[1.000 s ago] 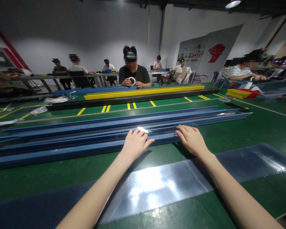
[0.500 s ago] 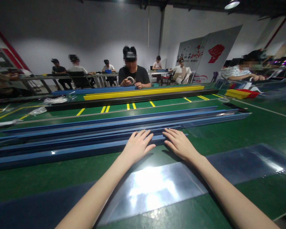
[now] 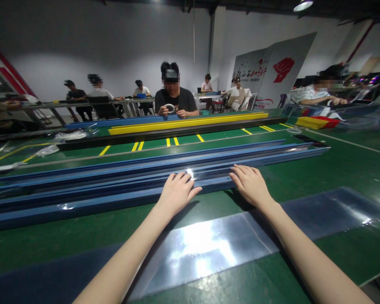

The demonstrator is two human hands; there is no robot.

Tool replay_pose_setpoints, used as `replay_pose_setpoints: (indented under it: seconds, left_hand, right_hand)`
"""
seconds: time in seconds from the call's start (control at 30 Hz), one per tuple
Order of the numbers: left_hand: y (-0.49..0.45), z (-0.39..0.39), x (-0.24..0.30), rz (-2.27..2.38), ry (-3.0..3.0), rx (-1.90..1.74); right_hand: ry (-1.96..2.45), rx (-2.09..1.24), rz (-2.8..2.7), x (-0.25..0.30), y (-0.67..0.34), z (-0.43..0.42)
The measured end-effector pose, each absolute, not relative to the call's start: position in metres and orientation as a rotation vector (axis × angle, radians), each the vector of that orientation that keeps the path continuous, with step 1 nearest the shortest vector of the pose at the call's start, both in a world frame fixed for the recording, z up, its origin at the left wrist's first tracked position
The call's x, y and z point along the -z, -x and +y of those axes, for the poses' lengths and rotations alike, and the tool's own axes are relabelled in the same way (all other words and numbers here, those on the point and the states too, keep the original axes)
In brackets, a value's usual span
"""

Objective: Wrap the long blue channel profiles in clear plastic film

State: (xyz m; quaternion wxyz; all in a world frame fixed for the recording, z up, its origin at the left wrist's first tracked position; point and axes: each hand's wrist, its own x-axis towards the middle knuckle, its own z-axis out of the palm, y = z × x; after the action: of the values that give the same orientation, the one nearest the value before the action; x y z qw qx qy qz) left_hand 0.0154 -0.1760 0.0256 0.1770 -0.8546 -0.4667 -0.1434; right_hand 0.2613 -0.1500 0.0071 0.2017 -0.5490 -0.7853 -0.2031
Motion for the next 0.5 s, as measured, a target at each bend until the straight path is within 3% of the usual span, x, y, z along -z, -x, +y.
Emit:
replay_pose_setpoints:
  seconds: [0.5]
  left_hand:
    - [-0.019,-0.179,-0.027,-1.278,2.47,0.414]
  right_hand:
    - [1.328,0.439,-2.366,0.0,-0.243,-0.155]
